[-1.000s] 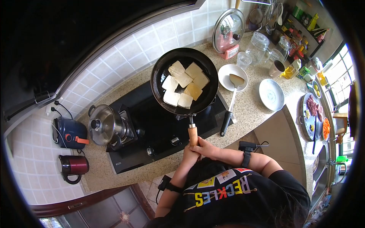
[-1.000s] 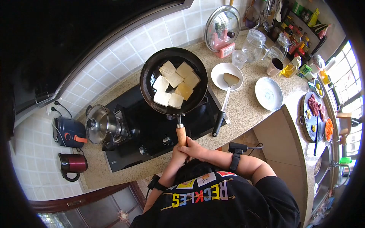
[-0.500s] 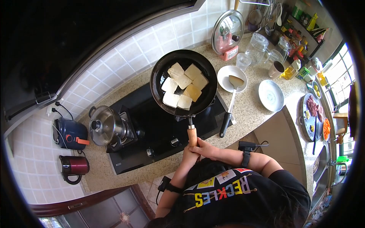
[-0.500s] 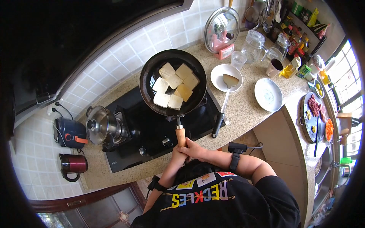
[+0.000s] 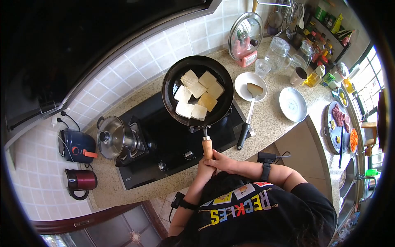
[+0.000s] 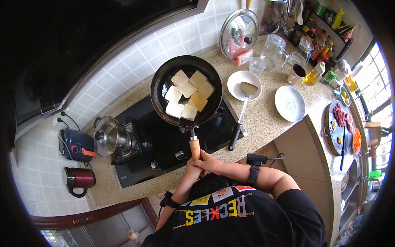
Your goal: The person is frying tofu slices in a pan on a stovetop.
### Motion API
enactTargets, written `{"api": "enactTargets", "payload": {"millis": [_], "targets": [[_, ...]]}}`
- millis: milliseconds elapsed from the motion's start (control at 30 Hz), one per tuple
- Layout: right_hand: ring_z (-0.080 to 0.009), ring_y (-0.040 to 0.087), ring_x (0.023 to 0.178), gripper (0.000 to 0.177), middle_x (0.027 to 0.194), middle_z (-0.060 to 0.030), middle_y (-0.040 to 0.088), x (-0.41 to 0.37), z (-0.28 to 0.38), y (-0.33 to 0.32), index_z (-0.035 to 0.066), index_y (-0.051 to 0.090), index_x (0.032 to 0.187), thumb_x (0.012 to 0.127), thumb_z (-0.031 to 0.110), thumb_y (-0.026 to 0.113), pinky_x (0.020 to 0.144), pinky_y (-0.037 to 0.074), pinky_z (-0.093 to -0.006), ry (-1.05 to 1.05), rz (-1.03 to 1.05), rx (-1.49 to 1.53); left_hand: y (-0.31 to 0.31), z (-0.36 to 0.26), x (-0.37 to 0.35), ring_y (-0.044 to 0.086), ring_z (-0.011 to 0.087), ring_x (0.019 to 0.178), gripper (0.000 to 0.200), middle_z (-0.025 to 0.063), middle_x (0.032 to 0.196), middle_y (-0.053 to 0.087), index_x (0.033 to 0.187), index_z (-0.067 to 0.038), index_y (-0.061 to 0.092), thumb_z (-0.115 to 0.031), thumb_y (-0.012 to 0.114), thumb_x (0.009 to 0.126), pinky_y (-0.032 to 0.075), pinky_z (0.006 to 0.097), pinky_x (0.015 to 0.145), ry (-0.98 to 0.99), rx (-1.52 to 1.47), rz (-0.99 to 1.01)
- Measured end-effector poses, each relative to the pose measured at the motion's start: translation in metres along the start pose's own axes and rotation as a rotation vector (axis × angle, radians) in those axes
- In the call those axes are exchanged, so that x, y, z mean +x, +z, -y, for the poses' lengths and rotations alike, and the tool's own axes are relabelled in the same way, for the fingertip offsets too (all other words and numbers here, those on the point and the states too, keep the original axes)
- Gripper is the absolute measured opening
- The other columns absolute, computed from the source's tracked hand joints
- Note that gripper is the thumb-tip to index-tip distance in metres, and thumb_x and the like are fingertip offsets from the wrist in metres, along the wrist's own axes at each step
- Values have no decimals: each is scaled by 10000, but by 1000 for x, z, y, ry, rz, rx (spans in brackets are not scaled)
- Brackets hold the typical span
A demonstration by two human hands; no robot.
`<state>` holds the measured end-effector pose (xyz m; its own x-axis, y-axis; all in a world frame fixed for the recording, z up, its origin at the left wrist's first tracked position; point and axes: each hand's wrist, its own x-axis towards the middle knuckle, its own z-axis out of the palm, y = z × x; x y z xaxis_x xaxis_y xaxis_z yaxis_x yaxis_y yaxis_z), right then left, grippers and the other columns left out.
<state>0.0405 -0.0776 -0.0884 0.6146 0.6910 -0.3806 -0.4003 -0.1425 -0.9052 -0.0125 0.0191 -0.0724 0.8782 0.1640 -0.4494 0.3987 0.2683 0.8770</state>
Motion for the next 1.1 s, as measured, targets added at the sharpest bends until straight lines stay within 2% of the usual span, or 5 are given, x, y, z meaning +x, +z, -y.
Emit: {"api": "enactTargets", "payload": {"millis": [267, 533, 767, 833, 1100], "targets": [[-152, 563, 694, 465, 867, -107, 539, -1, 4, -2, 6, 385, 1124, 834, 280, 626, 502, 491, -269, 24, 9, -23, -1, 2, 1, 491, 130, 385, 169, 34, 563, 492, 881, -30, 485, 50, 528, 738, 362, 253, 330, 1, 9, 15], [-155, 525, 861, 489, 934, -114, 548, -5, 10, -2, 6, 400, 1147, 826, 288, 639, 705, 477, -298, 47, 6, -22, -1, 4, 2, 493, 127, 389, 182, 30, 576, 501, 897, -32, 491, 42, 537, 737, 364, 252, 333, 9, 29, 17], [-165, 518, 905, 512, 959, -123, 550, -4, 9, -4, 1, 392, 1178, 823, 274, 641, 769, 456, -309, 45, 9, -30, 2, -1, -1, 493, 133, 385, 190, 34, 575, 499, 904, -28, 488, 43, 537, 735, 367, 253, 331, 66, 52, 1], [-166, 502, 993, 523, 1064, -114, 531, -8, 21, -3, 21, 382, 1260, 844, 226, 625, 846, 433, -305, 133, 29, -9, 2, -2, -1, 495, 135, 383, 192, 36, 568, 497, 908, -24, 487, 43, 534, 735, 367, 253, 329, 25, 49, 10], [-164, 522, 945, 525, 1051, -113, 540, -10, 26, -3, 23, 381, 1262, 848, 239, 620, 750, 475, -297, 167, 41, 30, -1, 6, 2, 496, 135, 380, 188, 33, 559, 496, 905, -24, 491, 38, 537, 734, 362, 253, 325, 19, 36, 14]]}}
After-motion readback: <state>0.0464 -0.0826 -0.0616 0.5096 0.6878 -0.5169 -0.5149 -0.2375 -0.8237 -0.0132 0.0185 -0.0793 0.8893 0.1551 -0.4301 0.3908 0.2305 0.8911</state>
